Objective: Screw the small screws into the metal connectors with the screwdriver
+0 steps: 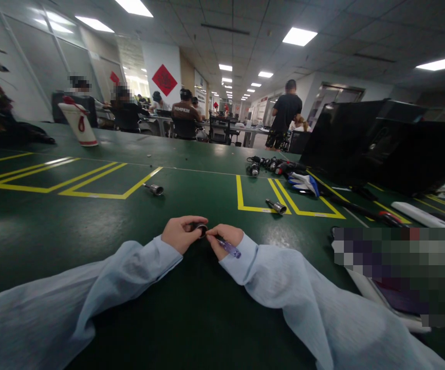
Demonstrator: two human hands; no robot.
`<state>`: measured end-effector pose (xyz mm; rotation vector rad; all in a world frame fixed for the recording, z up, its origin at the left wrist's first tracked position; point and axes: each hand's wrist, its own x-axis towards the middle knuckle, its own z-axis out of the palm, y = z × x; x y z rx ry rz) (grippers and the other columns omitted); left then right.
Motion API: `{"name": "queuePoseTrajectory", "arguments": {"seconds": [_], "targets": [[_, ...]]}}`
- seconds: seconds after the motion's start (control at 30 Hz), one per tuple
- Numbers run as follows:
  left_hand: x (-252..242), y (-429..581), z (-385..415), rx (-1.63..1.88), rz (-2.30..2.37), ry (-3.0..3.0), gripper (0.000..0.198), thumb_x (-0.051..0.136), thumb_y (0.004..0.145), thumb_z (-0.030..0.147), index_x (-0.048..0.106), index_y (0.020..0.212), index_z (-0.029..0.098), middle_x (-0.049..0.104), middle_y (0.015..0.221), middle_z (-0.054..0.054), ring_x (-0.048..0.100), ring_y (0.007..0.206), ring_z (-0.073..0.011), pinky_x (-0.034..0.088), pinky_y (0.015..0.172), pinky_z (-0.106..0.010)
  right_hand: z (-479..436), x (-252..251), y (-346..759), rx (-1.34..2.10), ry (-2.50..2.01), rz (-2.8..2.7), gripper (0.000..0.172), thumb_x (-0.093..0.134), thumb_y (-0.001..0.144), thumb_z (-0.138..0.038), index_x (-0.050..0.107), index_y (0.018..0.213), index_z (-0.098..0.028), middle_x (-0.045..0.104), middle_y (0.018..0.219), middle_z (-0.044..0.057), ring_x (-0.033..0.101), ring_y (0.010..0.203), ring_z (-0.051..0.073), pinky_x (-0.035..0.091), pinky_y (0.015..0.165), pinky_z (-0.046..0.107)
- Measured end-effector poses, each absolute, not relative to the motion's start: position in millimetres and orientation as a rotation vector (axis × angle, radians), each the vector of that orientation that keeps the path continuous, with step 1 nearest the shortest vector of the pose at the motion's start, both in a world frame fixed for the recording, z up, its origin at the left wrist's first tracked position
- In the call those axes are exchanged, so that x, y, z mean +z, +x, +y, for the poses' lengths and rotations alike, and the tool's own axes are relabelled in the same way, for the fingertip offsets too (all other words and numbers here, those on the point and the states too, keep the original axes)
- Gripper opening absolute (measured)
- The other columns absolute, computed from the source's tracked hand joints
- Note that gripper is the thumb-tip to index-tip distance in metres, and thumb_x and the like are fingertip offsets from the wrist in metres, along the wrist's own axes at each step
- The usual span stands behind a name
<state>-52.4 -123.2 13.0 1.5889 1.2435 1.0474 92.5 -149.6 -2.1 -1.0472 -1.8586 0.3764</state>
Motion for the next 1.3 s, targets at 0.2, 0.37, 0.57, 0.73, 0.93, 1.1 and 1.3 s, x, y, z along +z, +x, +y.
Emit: {"name": "queuePoseTrajectory", "arguments": {"seconds": [0.2, 0.37, 0.57, 0.73, 0.93, 1.1, 1.3], "targets": [[7.0, -54.8, -116.0, 1.03, 1.199, 1.54, 0.031, 0.063, 0.054, 0.022, 0.063, 0.083, 0.011, 0.069, 0.076, -0.007, 0.064, 0.077, -0.0227, 0.05, 0.077, -0.036, -134.8, 7.3, 108.8, 1.508, -0.943, -1.357, 0.008, 0.048, 0.053, -0.018, 0.053, 0.047, -0.014, 0.057, 0.037, -0.001, 0.046, 0.029, 0.009, 0.036, 0.031, 0.019], [10.5, -54.7, -114.2, 1.052, 1.165, 1.416, 0.034, 0.068, 0.048, 0.022, 0.063, 0.079, 0.01, 0.068, 0.08, -0.008, 0.063, 0.081, -0.0232, 0.05, 0.078, -0.037, -133.5, 9.9, 114.5, 1.654, -0.839, -1.386, 0.011, 0.046, 0.049, -0.013, 0.055, 0.043, -0.012, 0.053, 0.031, 0.0, 0.042, 0.023, 0.008, 0.03, 0.025, 0.015], [11.6, -55.5, -114.9, 0.999, 1.181, 1.382, 0.037, 0.067, 0.051, 0.026, 0.063, 0.084, 0.01, 0.068, 0.077, -0.009, 0.064, 0.077, -0.0231, 0.049, 0.079, -0.04, -136.3, 13.2, 107.8, 1.587, -0.997, -1.3, 0.015, 0.041, 0.044, -0.006, 0.051, 0.034, -0.012, 0.049, 0.027, 0.0, 0.039, 0.02, 0.009, 0.024, 0.021, 0.016], [6.8, -55.9, -110.8, 1.039, 1.137, 1.285, 0.031, 0.064, 0.052, 0.023, 0.063, 0.081, 0.011, 0.067, 0.079, -0.008, 0.062, 0.084, -0.025, 0.049, 0.079, -0.04, -140.7, 19.4, 96.5, 1.53, -1.229, -1.275, 0.019, 0.04, 0.042, 0.0, 0.046, 0.03, -0.013, 0.042, 0.021, -0.003, 0.036, 0.018, 0.008, 0.021, 0.021, 0.014], [4.0, -55.6, -112.2, 1.116, 1.071, 1.2, 0.039, 0.061, 0.05, 0.013, 0.061, 0.088, 0.013, 0.066, 0.076, -0.004, 0.063, 0.081, -0.0222, 0.049, 0.079, -0.037, -142.1, 18.3, 98.6, 1.542, -1.146, -1.313, 0.016, 0.044, 0.049, -0.003, 0.05, 0.038, -0.013, 0.049, 0.027, -0.003, 0.037, 0.021, 0.006, 0.028, 0.026, 0.015], [8.1, -53.5, -117.3, 1.187, 1.061, 1.224, 0.04, 0.065, 0.047, 0.013, 0.057, 0.086, 0.014, 0.063, 0.088, -0.004, 0.062, 0.074, -0.0177, 0.051, 0.072, -0.035, -138.9, 3.5, 103.7, 1.291, -0.8, -1.324, 0.003, 0.055, 0.059, -0.018, 0.055, 0.057, -0.015, 0.059, 0.045, -0.002, 0.052, 0.039, 0.008, 0.042, 0.042, 0.019], [13.4, -52.4, -119.2, 1.152, 1.066, 1.282, 0.033, 0.068, 0.045, 0.017, 0.057, 0.077, 0.012, 0.064, 0.085, -0.005, 0.062, 0.069, -0.0159, 0.052, 0.067, -0.033, -142.7, -8.8, 95.7, 0.647, -0.968, -1.568, 0.008, 0.055, 0.068, -0.022, 0.06, 0.068, -0.015, 0.063, 0.063, 0.003, 0.057, 0.054, 0.011, 0.045, 0.052, 0.022]]}}
